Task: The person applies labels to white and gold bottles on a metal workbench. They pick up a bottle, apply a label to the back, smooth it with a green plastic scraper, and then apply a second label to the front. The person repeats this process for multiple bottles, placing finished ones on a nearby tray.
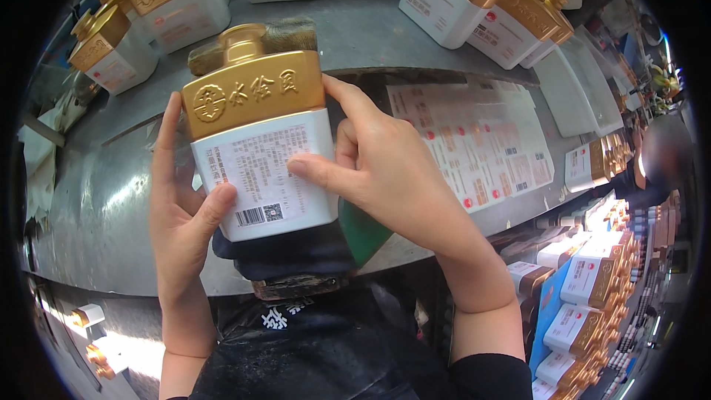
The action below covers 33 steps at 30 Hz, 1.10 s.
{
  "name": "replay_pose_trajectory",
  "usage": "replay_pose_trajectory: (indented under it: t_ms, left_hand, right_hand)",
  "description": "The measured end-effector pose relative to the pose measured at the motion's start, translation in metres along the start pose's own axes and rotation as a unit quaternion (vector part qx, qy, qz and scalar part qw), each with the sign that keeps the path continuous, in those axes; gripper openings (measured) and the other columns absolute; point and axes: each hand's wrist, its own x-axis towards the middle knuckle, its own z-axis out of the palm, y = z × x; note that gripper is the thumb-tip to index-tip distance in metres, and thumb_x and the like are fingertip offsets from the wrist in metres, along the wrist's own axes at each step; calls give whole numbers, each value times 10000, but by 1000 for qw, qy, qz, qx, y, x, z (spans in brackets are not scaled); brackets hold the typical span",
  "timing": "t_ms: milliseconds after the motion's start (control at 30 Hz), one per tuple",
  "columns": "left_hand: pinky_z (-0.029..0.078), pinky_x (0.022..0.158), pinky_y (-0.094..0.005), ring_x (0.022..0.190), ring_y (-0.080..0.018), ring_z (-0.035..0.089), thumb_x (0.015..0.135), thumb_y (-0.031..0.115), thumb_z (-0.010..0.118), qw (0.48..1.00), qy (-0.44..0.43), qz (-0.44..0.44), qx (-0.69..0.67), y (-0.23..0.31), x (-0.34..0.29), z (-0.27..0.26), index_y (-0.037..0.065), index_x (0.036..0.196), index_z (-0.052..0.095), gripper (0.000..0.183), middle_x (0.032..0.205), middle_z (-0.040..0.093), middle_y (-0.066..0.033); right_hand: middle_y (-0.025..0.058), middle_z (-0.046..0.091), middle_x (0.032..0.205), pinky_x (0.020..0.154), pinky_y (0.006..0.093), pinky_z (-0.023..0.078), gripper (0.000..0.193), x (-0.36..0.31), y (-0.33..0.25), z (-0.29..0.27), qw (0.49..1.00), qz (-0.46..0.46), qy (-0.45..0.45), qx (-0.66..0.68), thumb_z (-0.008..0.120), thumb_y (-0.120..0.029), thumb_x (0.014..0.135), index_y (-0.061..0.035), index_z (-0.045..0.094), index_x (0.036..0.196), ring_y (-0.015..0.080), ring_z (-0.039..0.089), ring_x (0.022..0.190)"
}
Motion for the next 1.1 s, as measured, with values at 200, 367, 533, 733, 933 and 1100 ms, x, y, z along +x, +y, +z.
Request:
replay_pose_trajectory:
  t_ms: [200,367,533,733,933,1100]
  left_hand:
    - [431,1068,-425,1344,-285,364,833,90,699,999,-13,8,-30,-4,0,-5,57,1531,207,854,1522,262,-145]
    - [427,1069,-427,1350,-290,358,836,95,695,999,-5,2,-39,-5,-2,-2,51,1530,208,849,1524,255,-155]
    - [428,1067,-422,1352,-289,360,841,92,688,999,-2,-4,-42,-5,-3,-3,49,1527,216,834,1520,264,-154]
    - [411,1079,-449,1372,-291,329,810,95,712,999,-21,-8,-47,-10,-5,-10,78,1543,164,915,1526,241,-154]
    - [388,1092,-478,1378,-305,307,747,131,771,998,-54,-25,-15,-12,-12,-5,144,1560,92,1059,1492,244,-158]
    - [316,1137,-417,1410,-269,300,735,163,781,999,-15,-38,5,-11,-17,-8,70,1551,104,1064,1531,265,-154]
  right_hand:
    - [44,553,603,535,256,411,732,2,4,-3,997,1,-8,81,731,-329,854,69,417,1381,96,515,561]
    - [43,539,579,537,256,403,667,5,5,-1,997,0,13,73,704,-334,879,74,452,1344,89,506,554]
    - [52,554,571,538,262,400,613,6,1,2,998,7,24,57,689,-320,889,62,480,1320,89,507,551]
    - [14,584,628,555,237,433,504,10,9,2,991,-27,16,130,638,-316,928,29,536,1280,67,525,563]
    - [-17,615,792,684,232,506,304,18,30,-61,947,35,133,290,612,-237,956,-6,620,1154,68,586,722]
    - [45,664,915,755,260,507,305,7,-35,-5,964,-246,4,-98,746,-58,802,-37,674,1098,137,638,838]
